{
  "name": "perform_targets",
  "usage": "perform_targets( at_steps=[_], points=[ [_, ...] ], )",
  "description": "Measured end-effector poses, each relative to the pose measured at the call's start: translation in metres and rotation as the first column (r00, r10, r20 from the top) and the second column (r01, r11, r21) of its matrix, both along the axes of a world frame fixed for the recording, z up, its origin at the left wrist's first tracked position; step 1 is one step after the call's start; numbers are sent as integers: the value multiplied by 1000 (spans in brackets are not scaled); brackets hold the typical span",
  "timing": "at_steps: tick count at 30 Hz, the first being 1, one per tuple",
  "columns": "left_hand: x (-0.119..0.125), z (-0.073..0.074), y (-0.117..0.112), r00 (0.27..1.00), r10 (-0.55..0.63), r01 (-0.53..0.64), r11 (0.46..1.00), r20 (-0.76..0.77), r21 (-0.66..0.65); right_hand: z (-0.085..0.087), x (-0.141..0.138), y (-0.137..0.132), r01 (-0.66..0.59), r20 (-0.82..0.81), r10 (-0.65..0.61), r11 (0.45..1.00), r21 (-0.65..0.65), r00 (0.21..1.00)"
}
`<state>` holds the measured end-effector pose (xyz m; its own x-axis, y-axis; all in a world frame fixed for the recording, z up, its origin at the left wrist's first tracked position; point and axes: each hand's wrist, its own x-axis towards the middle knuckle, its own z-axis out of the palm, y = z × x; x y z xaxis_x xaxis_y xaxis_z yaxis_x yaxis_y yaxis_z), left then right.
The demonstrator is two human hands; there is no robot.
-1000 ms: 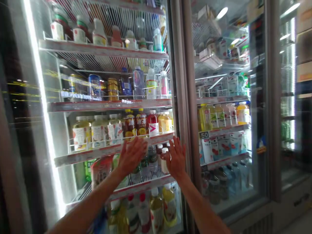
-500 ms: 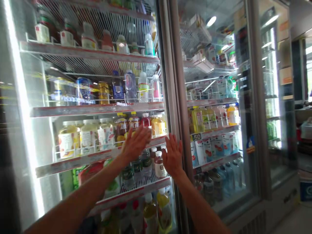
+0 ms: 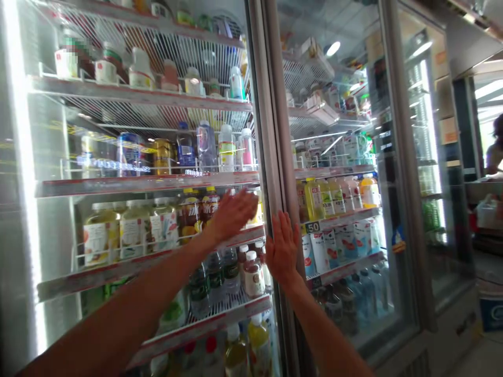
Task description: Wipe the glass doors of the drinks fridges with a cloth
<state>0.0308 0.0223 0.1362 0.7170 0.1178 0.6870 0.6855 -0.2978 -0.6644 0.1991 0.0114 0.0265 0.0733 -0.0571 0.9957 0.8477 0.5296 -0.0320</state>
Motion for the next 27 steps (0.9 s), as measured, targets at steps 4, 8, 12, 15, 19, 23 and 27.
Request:
perform_targets(
  at_steps=[4, 8, 12, 15, 19, 23, 27],
  points=[
    [-16, 43, -3, 889, -5, -72, 986, 458, 150, 11, -1, 1, -6, -12, 6, 1000, 6, 1000],
    [4, 12, 1, 998, 2, -7, 996, 62, 85, 21, -10, -1, -18, -23, 19, 999, 39, 1000],
    [24, 1, 7, 966, -27, 19, 999, -258, -33, 26, -19, -1, -43, -7, 44, 997, 57, 999],
    [1, 39, 0, 999, 22, -22, 1000, -28, 1, 27, -20, 2, -44, 4, 44, 997, 61, 999],
    [-60, 90, -20, 873, 3, -85, 986, 487, 146, 31, -23, 5, -58, 0, 58, 996, 61, 998],
    [-71, 78, -28, 808, -12, -137, 969, 589, 207, 46, -36, 3, -88, 14, 86, 991, 103, 996],
    [-44, 49, -19, 994, 70, -79, 992, 89, 95, 67, -57, -1, -95, 47, 89, 986, 136, 995]
  ],
)
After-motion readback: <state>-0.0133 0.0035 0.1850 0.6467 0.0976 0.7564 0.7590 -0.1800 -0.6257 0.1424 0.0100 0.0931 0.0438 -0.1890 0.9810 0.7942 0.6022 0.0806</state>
